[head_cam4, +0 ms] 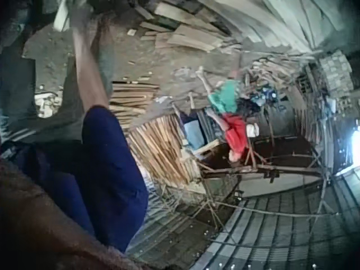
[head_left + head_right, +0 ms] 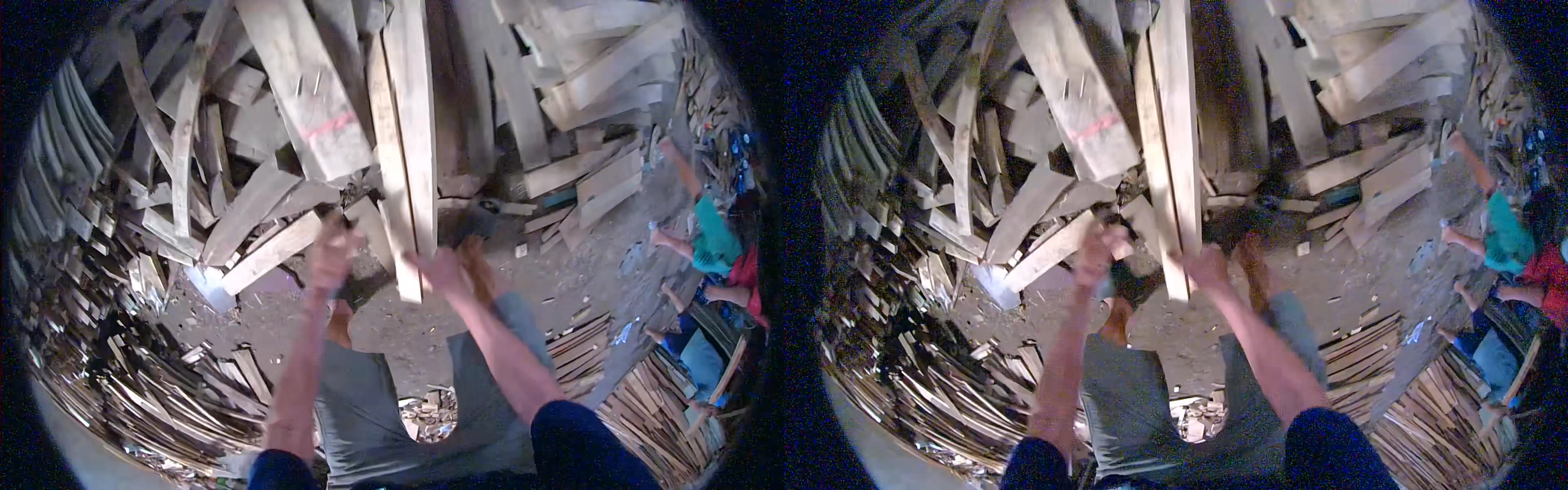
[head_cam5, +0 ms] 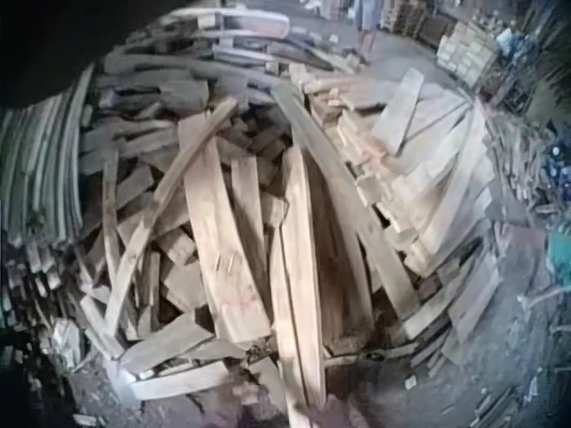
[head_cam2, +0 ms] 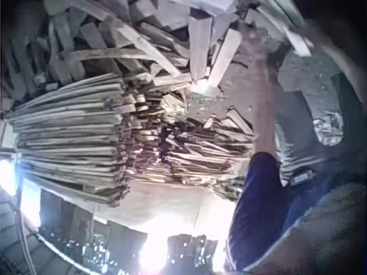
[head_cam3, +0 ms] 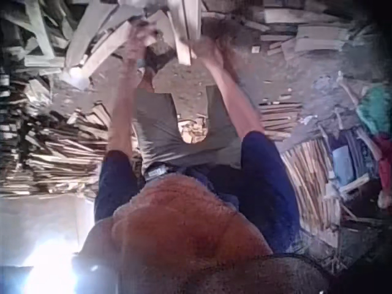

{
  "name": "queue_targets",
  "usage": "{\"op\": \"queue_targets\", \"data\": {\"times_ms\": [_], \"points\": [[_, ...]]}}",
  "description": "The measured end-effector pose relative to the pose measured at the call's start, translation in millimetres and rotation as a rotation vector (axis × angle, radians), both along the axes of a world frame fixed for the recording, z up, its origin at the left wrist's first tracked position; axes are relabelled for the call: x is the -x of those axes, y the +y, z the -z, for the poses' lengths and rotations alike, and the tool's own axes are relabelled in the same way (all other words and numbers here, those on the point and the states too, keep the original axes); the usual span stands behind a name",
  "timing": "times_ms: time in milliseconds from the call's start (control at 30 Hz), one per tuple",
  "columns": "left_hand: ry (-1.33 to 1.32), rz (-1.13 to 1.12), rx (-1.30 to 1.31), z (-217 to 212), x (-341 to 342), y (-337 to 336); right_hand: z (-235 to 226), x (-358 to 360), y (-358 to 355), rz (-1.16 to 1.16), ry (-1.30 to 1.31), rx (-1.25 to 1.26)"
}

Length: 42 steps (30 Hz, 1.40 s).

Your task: The person is picking up wooden boards from a disorganized pile and stacking them neatly on a pallet.

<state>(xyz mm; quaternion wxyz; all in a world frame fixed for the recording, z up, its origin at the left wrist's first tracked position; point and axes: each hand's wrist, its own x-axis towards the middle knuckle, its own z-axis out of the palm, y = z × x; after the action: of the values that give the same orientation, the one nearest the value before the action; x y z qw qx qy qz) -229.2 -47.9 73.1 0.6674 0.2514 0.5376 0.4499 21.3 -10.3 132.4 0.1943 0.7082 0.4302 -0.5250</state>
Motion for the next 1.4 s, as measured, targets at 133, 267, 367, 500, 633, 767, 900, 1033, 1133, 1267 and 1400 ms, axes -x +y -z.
{"op": "queue_targets", "data": {"times_ms": [133,267,367,500,633,767,900,1033,1133,1267,1400], "points": [[0.248,0.137,0.546,-132,-137,56,-122,-48,-59,-0.035,0.317,-0.510],[-0.014,0.004,0.566,-210,-196,49,-263,-78,-44,0.030,0.023,0.186],[-0.273,-0.094,0.686,-246,-219,18,-336,-86,-37,0.239,0.135,0.045],[-0.749,-0.106,0.766,-293,-242,10,-389,-87,-45,0.242,0.215,-0.361],[-1.424,-0.346,0.488,-319,-253,7,-429,-77,-49,0.013,0.170,-0.526],[-1.543,-0.463,0.714,-327,-247,13,-467,-61,-41,-0.058,0.182,-0.607],[-1.613,-0.312,0.467,-359,-236,53,-488,-49,-29,-0.044,0.192,-0.703],[-1.228,-0.263,0.434,-397,-207,83,-501,-49,-23,0.162,0.357,-0.700],[-0.525,-0.088,0.306,-459,-162,116,-510,-62,1,0.343,0.574,-0.484],[0.109,0.076,0.142,-479,-73,192,-487,-128,32,0.594,0.819,-0.372],[1.811,-0.027,-0.079,-458,157,278,-462,-125,48,1.109,1.050,-0.139]]}}
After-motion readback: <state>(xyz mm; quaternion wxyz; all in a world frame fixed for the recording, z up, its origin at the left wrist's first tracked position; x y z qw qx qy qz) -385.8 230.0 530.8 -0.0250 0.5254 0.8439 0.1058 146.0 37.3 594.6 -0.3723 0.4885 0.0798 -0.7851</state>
